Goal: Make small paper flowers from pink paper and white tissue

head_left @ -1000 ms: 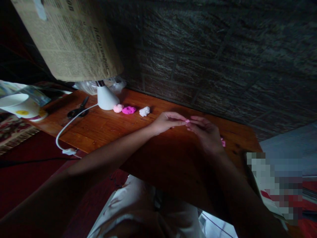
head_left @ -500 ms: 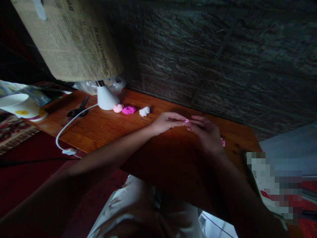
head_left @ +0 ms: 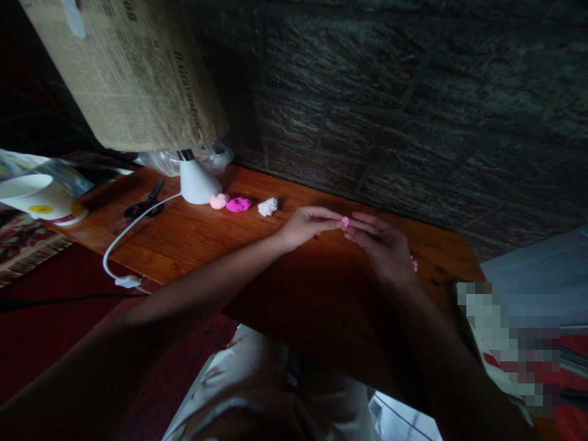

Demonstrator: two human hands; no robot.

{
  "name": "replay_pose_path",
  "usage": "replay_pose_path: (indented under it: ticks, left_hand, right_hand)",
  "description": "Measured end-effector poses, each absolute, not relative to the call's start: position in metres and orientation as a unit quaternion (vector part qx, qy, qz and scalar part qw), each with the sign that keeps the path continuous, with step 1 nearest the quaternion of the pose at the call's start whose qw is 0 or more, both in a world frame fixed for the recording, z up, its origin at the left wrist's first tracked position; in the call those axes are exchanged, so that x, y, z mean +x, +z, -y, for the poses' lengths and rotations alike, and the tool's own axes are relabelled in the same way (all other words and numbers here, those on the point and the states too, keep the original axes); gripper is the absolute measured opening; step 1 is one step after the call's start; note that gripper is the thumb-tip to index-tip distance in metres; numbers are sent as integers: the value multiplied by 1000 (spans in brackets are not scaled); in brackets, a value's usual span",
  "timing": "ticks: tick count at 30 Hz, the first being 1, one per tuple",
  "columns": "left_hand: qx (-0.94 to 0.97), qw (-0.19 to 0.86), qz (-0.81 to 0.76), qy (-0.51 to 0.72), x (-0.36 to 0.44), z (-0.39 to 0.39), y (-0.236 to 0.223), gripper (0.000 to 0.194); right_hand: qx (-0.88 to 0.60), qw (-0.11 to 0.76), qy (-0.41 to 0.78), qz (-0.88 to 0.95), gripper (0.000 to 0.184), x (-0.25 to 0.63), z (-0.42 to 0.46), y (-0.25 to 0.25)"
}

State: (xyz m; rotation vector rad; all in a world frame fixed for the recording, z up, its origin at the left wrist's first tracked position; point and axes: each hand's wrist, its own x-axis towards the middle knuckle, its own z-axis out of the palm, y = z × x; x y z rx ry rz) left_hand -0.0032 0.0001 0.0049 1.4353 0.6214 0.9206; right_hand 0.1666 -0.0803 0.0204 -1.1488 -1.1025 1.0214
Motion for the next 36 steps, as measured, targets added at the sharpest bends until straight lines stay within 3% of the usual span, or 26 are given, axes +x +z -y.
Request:
replay_pose_path:
  ticks: [8,36]
  left_hand:
    - [626,612,-252,411,0,3,4,32]
    - [637,573,-208,472,5,7,-1,30]
  right_hand:
    - [-520,594,363,495,42,166,79,16]
    - [-519,628,281,508,29,155,82,12]
